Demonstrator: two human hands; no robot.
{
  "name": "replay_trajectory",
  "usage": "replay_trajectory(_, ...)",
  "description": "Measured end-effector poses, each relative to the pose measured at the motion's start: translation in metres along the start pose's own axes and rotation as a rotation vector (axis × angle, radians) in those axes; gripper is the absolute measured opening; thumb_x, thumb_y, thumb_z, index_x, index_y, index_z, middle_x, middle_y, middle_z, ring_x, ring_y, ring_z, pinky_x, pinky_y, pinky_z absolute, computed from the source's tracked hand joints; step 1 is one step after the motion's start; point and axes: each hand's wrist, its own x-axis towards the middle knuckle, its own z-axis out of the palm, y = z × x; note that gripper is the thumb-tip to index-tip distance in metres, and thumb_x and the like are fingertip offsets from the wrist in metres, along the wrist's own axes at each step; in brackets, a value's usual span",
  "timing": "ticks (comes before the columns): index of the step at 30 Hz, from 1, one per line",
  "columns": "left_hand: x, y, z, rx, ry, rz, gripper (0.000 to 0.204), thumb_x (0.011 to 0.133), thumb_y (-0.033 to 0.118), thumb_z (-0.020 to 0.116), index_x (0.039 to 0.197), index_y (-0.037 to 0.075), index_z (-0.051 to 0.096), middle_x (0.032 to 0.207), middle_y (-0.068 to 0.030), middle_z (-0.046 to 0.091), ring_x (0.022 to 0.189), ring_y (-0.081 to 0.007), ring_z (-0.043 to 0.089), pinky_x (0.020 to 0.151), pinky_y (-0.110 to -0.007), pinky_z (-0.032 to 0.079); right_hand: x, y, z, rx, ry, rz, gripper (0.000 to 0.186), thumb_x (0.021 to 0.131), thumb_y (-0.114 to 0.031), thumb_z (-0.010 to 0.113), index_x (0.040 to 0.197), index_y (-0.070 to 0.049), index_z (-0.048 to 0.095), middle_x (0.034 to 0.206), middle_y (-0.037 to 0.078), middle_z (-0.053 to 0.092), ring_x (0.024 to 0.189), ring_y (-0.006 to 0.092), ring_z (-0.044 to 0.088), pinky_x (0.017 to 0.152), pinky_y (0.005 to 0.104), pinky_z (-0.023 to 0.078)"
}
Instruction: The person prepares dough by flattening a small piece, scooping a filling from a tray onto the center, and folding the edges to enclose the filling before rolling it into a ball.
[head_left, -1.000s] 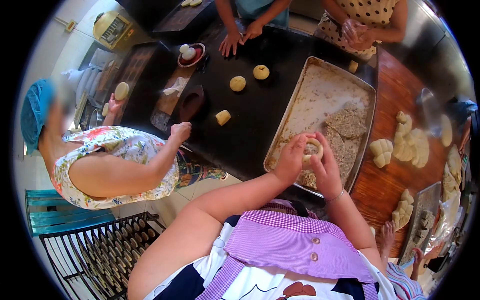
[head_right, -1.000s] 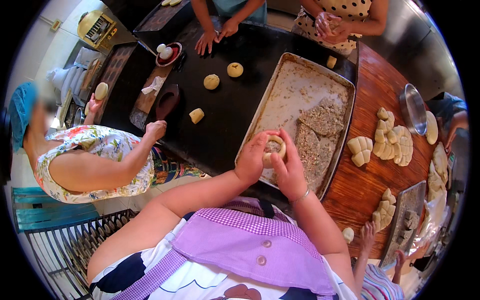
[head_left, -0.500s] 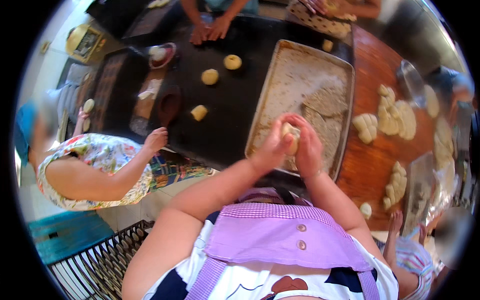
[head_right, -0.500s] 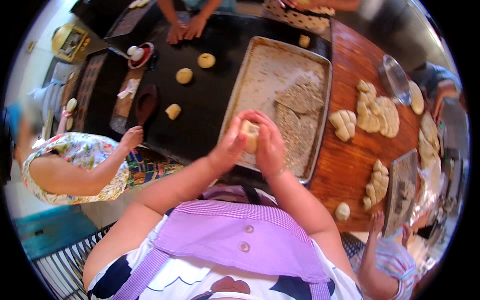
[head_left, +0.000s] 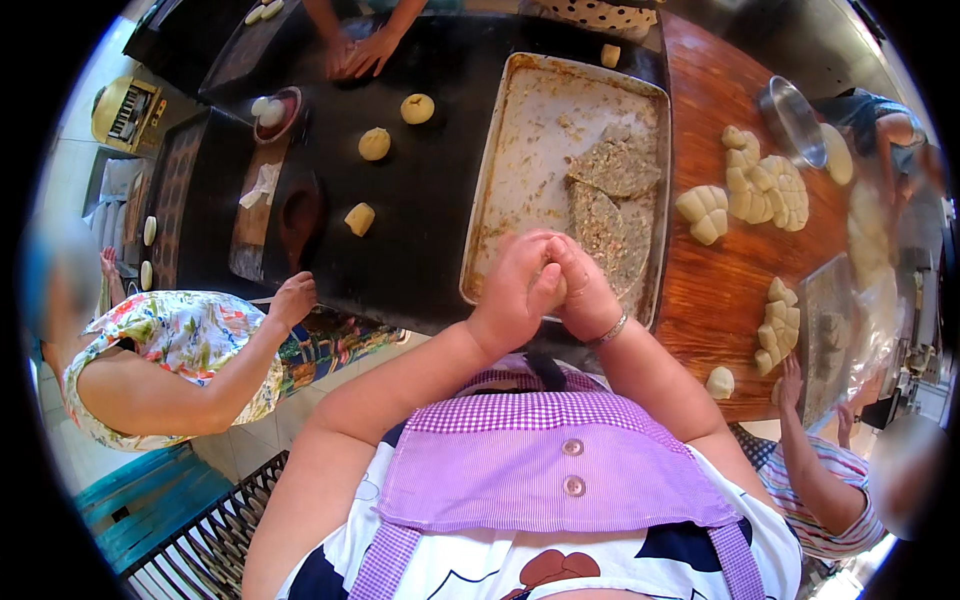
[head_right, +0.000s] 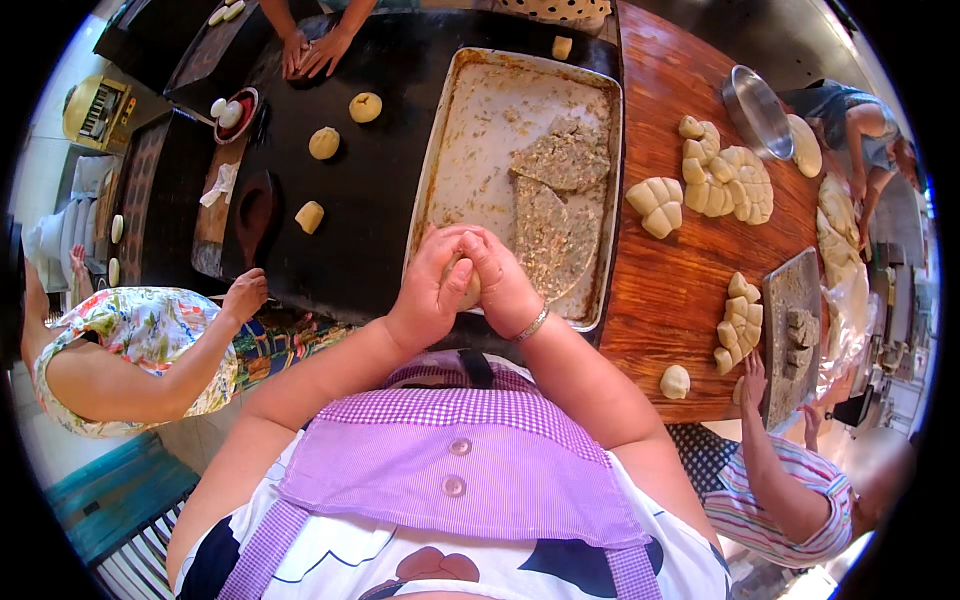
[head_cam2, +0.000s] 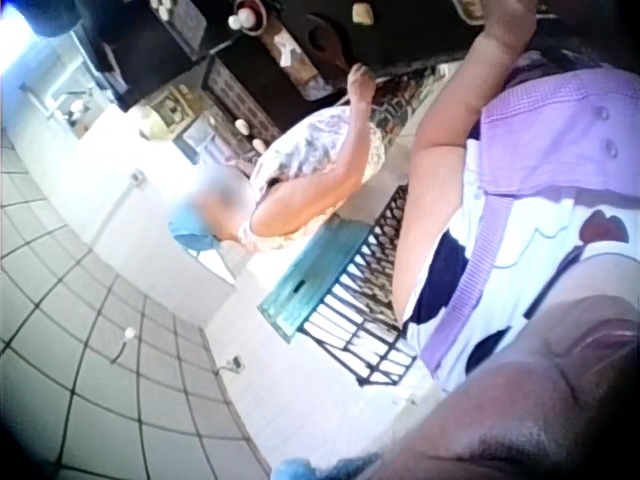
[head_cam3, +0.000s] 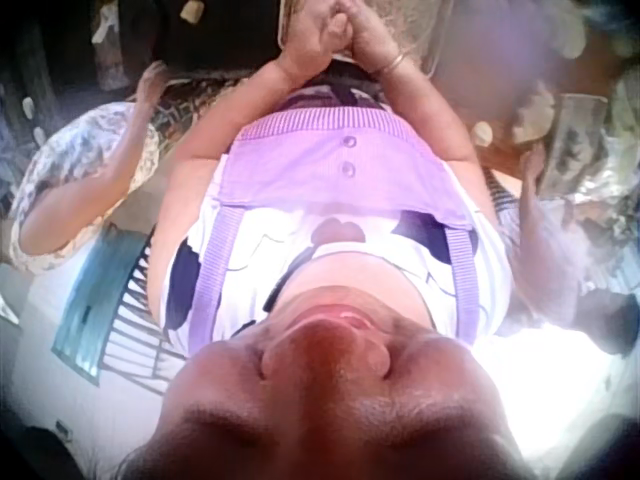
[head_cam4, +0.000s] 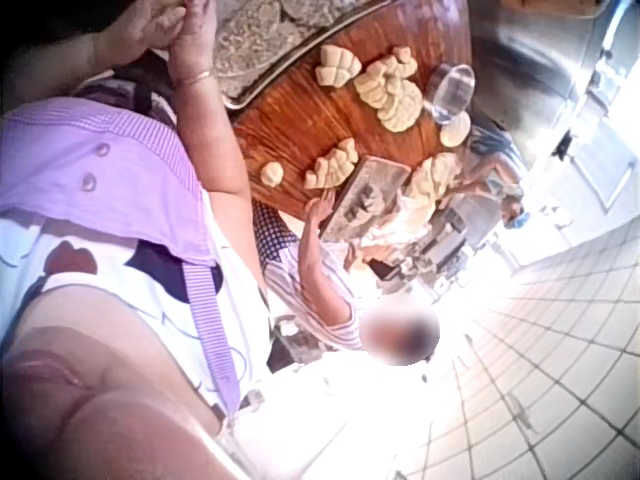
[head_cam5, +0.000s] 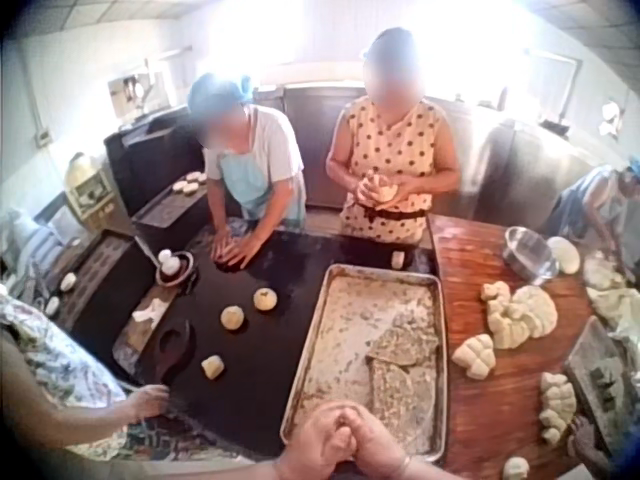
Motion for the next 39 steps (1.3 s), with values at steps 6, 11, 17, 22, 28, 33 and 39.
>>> replay_trajectory(6, 0.007, 0.003, -0.007, -0.336, 0.115, 0.031, 0.028, 0.1, 0.023, 0.049, 0.109, 0.0, 0.062, 0.106, -0.0164, 0.066, 0.111, -0.0325, 0.06, 0.104, -0.044, 0.04, -0.003, -0.012, 0.02, -0.117, 0.092, -0.022, 0.062, 0.099, -0.057, 0.04, 0.128, -0.002, 0.047, 0.119, 0.011, 0.057, 0.11, 0.0193, 0.056, 0.098, 0.0302, 0.044)
replay_trajectory(11, 0.026, 0.03, -0.021, -0.044, 0.01, 0.077, 0.031, 0.091, 0.026, 0.065, 0.107, 0.0, 0.064, 0.106, -0.0187, 0.065, 0.107, -0.0362, 0.06, 0.098, -0.043, 0.045, 0.002, -0.028, 0.026, 0.307, 0.184, 0.227, 0.087, 0.092, -0.073, 0.029, 0.143, -0.003, 0.032, 0.134, 0.013, 0.049, 0.122, 0.0237, 0.052, 0.104, 0.0364, 0.043)
replay_trajectory(17, 0.021, 0.027, -0.029, -0.173, 0.028, 0.039, 0.023, 0.093, 0.02, 0.062, 0.099, -0.002, 0.065, 0.104, -0.0178, 0.067, 0.099, -0.0317, 0.065, 0.092, -0.04, 0.049, -0.001, -0.048, 0.044, 0.403, 0.175, 0.326, 0.092, 0.09, -0.077, 0.027, 0.145, -0.003, 0.031, 0.135, 0.013, 0.048, 0.123, 0.0244, 0.051, 0.105, 0.0384, 0.042)
replay_trajectory(22, 0.041, 0.028, -0.043, -0.036, -0.223, 0.138, 0.035, 0.096, 0.031, 0.058, 0.115, 0.001, 0.058, 0.115, -0.0165, 0.062, 0.11, -0.0333, 0.058, 0.098, -0.042, 0.043, 0.011, -0.031, 0.019, 0.593, -0.027, 0.453, 0.088, 0.09, -0.076, 0.027, 0.138, -0.004, 0.041, 0.127, 0.013, 0.056, 0.116, 0.0261, 0.057, 0.102, 0.04, 0.046)
replay_trajectory(28, 0.027, 0.03, -0.031, 0.033, -0.124, -0.031, 0.054, 0.095, 0.041, 0.058, 0.13, 0.002, 0.048, 0.131, -0.021, 0.05, 0.127, -0.0363, 0.045, 0.107, -0.043, 0.035, 0.015, -0.015, 0.027, 0.432, 0.182, 0.232, 0.082, 0.092, -0.074, 0.032, 0.141, -0.009, 0.04, 0.128, 0.012, 0.055, 0.114, 0.0246, 0.058, 0.096, 0.0388, 0.049)
replay_trajectory(33, 0.012, 0.022, -0.016, -0.028, 0.126, 0.018, 0.015, 0.092, 0.011, 0.057, 0.089, 0.0, 0.065, 0.096, -0.0167, 0.069, 0.091, -0.0315, 0.066, 0.085, -0.038, 0.052, 0.008, -0.005, 0.032, 0.501, 0.158, 0.258, 0.086, 0.091, -0.074, 0.035, 0.147, -0.009, 0.031, 0.126, 0.01, 0.053, 0.118, 0.0227, 0.054, 0.1, 0.0375, 0.046)
replay_trajectory(39, 0.032, 0.032, -0.04, 0.154, -0.164, 0.004, 0.044, 0.097, 0.041, 0.051, 0.116, 0.002, 0.06, 0.12, -0.0185, 0.061, 0.113, -0.0367, 0.057, 0.103, -0.044, 0.039, 0.018, -0.02, 0.014, 0.684, -0.045, 0.438, 0.086, 0.09, -0.075, 0.033, 0.148, -0.011, 0.03, 0.132, 0.012, 0.052, 0.119, 0.0269, 0.054, 0.104, 0.044, 0.043)
